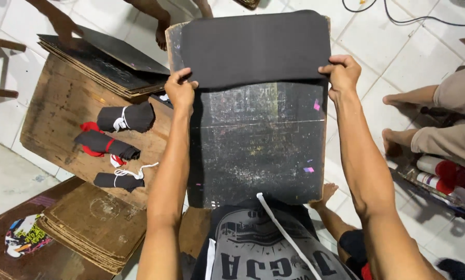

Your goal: Placing and smoothing black fabric pieces onto boards in preparation for screen printing.

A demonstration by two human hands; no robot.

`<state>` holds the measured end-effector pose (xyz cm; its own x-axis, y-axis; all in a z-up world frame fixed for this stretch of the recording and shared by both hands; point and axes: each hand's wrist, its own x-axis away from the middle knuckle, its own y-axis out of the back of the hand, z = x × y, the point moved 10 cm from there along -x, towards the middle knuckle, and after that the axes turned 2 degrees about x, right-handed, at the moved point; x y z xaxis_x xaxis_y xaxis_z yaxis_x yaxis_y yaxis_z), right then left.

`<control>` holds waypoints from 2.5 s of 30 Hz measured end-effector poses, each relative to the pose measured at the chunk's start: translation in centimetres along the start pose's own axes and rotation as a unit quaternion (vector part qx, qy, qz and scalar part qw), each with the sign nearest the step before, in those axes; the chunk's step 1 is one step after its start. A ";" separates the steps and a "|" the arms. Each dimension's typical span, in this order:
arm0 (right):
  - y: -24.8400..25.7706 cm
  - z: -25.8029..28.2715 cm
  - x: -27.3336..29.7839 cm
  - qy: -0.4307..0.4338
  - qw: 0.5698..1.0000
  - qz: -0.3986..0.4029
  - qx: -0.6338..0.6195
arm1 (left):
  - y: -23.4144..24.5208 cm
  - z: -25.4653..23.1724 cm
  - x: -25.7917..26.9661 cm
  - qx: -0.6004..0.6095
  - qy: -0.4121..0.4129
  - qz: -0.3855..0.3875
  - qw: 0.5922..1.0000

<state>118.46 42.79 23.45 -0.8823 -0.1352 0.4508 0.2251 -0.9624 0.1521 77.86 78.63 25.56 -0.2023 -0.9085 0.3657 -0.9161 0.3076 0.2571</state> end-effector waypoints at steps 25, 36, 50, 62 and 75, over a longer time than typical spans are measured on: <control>-3.9 9.9 -2.5 0.077 0.974 0.173 -0.127 | -0.5 -8.7 -5.2 0.247 -0.057 0.030 0.967; -3.6 2.7 1.5 -0.056 0.977 0.135 0.157 | -0.3 -2.6 -1.4 -0.006 0.076 0.043 0.996; -0.7 -0.6 3.2 0.042 0.959 0.188 0.208 | 3.7 1.6 1.3 -0.048 0.027 0.081 0.995; 1.2 0.0 7.0 0.020 0.964 0.169 0.203 | 4.2 3.2 3.2 -0.079 -0.006 0.085 0.993; 1.9 -1.4 7.0 0.031 0.959 0.148 0.240 | 4.7 2.0 4.5 -0.079 -0.006 0.081 0.994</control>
<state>112.10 39.69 25.72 -0.7703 -0.4135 0.4854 0.6202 -0.6629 0.4194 71.92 75.40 26.69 -0.3474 -0.8470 0.4023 -0.8062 0.4889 0.3331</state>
